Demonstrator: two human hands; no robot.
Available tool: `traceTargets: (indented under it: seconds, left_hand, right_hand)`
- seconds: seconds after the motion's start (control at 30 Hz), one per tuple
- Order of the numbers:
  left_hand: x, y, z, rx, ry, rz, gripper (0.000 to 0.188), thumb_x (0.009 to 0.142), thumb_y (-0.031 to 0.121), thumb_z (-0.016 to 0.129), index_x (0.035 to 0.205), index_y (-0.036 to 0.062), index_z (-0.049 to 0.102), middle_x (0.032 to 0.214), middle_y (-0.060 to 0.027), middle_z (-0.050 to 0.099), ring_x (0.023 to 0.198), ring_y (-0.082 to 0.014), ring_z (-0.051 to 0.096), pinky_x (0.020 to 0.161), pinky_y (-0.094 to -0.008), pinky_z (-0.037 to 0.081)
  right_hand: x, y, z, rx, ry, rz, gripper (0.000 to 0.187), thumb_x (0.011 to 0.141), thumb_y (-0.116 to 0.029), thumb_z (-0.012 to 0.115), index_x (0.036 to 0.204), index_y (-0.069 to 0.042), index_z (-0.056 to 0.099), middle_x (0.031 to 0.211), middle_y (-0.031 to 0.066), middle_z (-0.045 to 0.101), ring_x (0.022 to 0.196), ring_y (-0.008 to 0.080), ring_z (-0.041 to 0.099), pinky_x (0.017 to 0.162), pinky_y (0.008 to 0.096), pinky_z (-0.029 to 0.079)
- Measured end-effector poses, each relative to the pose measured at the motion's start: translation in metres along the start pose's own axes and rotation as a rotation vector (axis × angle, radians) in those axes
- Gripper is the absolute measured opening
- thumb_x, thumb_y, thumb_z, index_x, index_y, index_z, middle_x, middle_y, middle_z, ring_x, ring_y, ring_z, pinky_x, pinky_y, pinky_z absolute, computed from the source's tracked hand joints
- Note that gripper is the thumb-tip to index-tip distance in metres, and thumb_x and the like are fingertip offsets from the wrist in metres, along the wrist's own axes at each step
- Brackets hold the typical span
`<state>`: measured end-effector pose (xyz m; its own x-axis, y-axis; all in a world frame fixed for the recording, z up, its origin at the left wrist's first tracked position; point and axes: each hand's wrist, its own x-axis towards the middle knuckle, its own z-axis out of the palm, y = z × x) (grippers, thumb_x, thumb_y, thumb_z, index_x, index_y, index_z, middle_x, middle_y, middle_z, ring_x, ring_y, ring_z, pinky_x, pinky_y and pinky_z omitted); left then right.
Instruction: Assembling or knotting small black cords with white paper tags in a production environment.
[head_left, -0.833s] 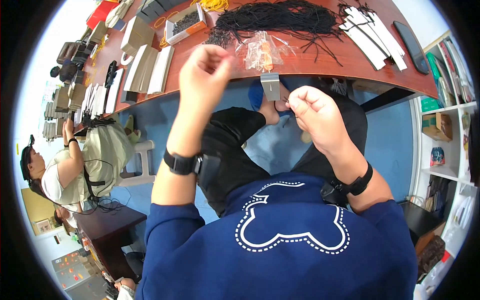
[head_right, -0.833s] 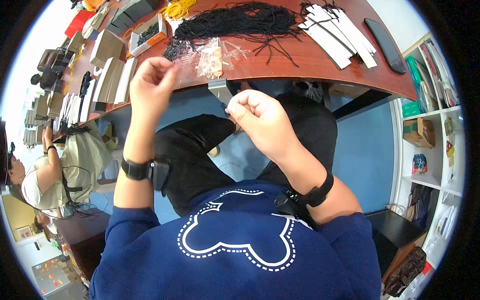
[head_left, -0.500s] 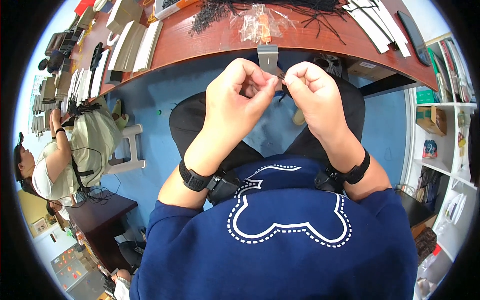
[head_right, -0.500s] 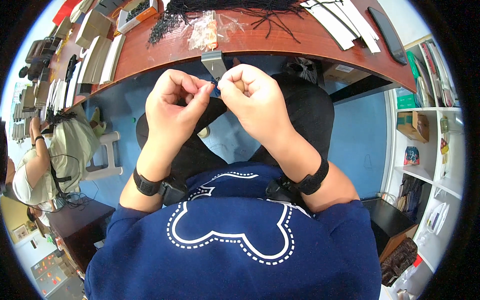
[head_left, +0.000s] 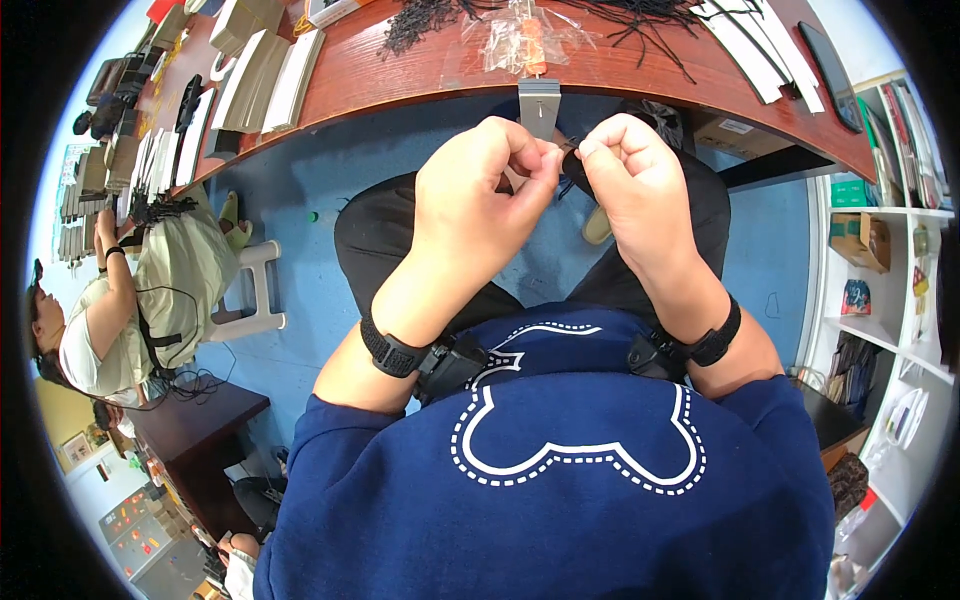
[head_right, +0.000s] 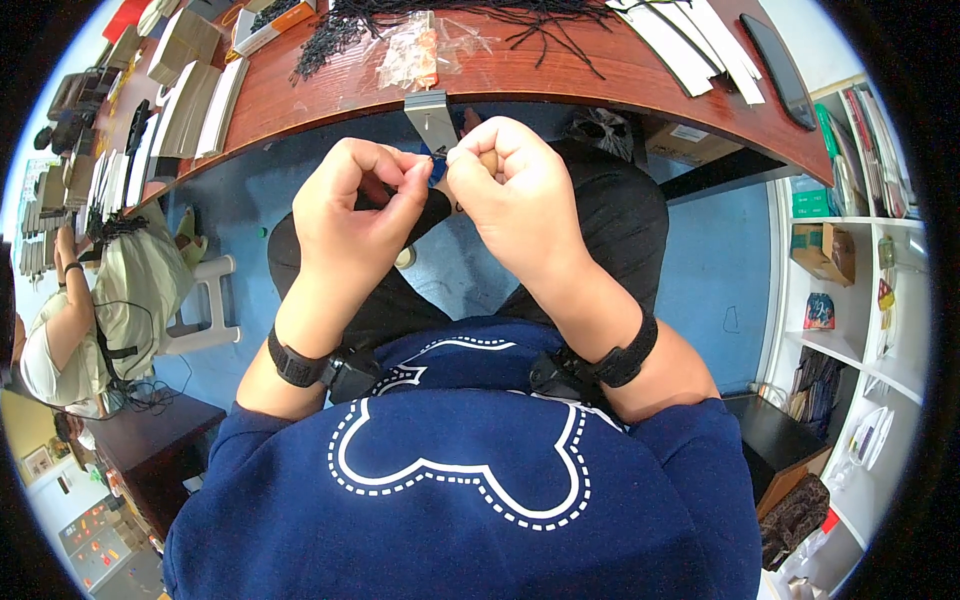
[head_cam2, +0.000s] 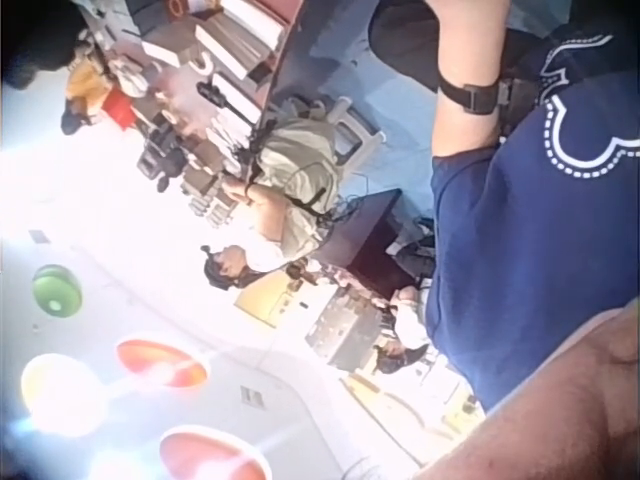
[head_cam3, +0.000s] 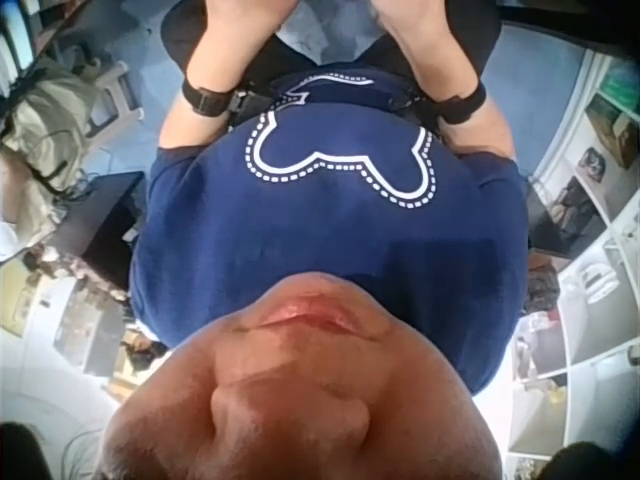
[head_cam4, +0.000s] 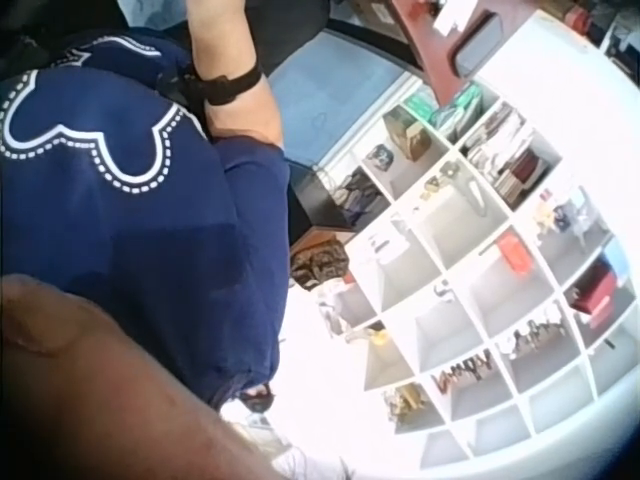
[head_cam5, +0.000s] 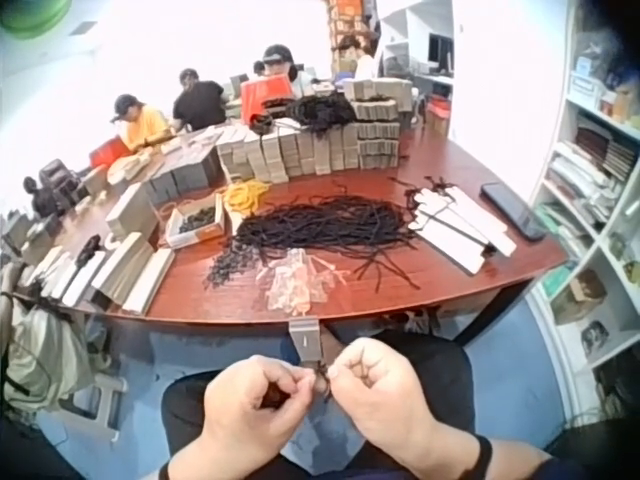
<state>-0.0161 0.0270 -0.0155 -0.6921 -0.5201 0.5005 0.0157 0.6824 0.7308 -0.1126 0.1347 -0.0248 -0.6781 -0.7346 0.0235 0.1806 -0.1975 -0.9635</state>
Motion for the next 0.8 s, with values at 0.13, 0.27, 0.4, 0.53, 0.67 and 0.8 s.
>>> traceTargets:
  seconds: [0.13, 0.27, 0.4, 0.53, 0.67, 0.8]
  left_hand:
    - [-0.0003, 0.0020, -0.0003, 0.043, -0.012, 0.022, 0.019, 0.071, 0.006, 0.069, 0.067, 0.0066, 0.050, 0.059, -0.0027, 0.054, 0.050, -0.0151, 0.053, 0.046, -0.0251, 0.043]
    - [0.0002, 0.0033, -0.0004, 0.024, -0.007, -0.002, 0.019, 0.071, 0.006, 0.069, 0.067, 0.0068, 0.051, 0.059, -0.0027, 0.054, 0.050, -0.0156, 0.053, 0.046, -0.0256, 0.042]
    - [0.0012, 0.0029, -0.0014, 0.019, -0.024, 0.016, 0.018, 0.071, 0.006, 0.069, 0.067, 0.0067, 0.051, 0.059, -0.0025, 0.054, 0.049, -0.0152, 0.053, 0.046, -0.0253, 0.042]
    - [0.0007, 0.0036, -0.0017, 0.008, -0.016, 0.002, 0.018, 0.071, 0.006, 0.069, 0.067, 0.0068, 0.051, 0.059, -0.0024, 0.054, 0.048, -0.0149, 0.052, 0.046, -0.0250, 0.042]
    - [0.0002, 0.0034, -0.0026, 0.016, -0.013, 0.003, 0.018, 0.071, 0.006, 0.069, 0.067, 0.0069, 0.051, 0.059, -0.0025, 0.054, 0.047, -0.0151, 0.052, 0.045, -0.0252, 0.042]
    - [-0.0002, 0.0018, -0.0038, 0.055, -0.057, 0.057, 0.019, 0.072, 0.004, 0.070, 0.071, 0.0052, 0.051, 0.072, -0.0024, 0.064, 0.052, -0.0016, 0.047, 0.047, -0.0161, 0.038]
  right_hand:
    - [-0.0012, -0.0005, 0.0014, 0.000, 0.005, 0.003, 0.009, 0.084, -0.005, 0.055, 0.076, -0.003, 0.051, 0.061, -0.0035, 0.051, 0.054, 0.0002, 0.044, 0.048, 0.0164, 0.036]
    - [-0.0015, -0.0008, 0.0024, -0.070, 0.055, -0.070, 0.009, 0.083, -0.003, 0.055, 0.075, -0.004, 0.050, 0.060, -0.0041, 0.050, 0.053, -0.0003, 0.043, 0.046, 0.0161, 0.035]
    - [-0.0010, 0.0008, 0.0041, -0.166, 0.095, -0.130, 0.010, 0.081, -0.001, 0.055, 0.073, -0.004, 0.050, 0.060, -0.0049, 0.049, 0.052, -0.0011, 0.041, 0.045, 0.0153, 0.033]
    - [-0.0014, 0.0026, 0.0051, -0.138, 0.103, -0.157, 0.011, 0.081, -0.001, 0.056, 0.073, -0.004, 0.050, 0.059, -0.0060, 0.047, 0.052, -0.0018, 0.039, 0.046, 0.0147, 0.032]
    - [-0.0015, 0.0045, 0.0049, -0.137, 0.113, -0.164, 0.011, 0.080, 0.000, 0.057, 0.072, -0.004, 0.050, 0.058, -0.0069, 0.045, 0.052, -0.0022, 0.038, 0.045, 0.0144, 0.031]
    - [-0.0012, 0.0073, 0.0051, -0.196, 0.116, -0.173, 0.011, 0.079, 0.000, 0.057, 0.071, -0.004, 0.050, 0.056, -0.0072, 0.044, 0.051, -0.0021, 0.037, 0.045, 0.0152, 0.030]
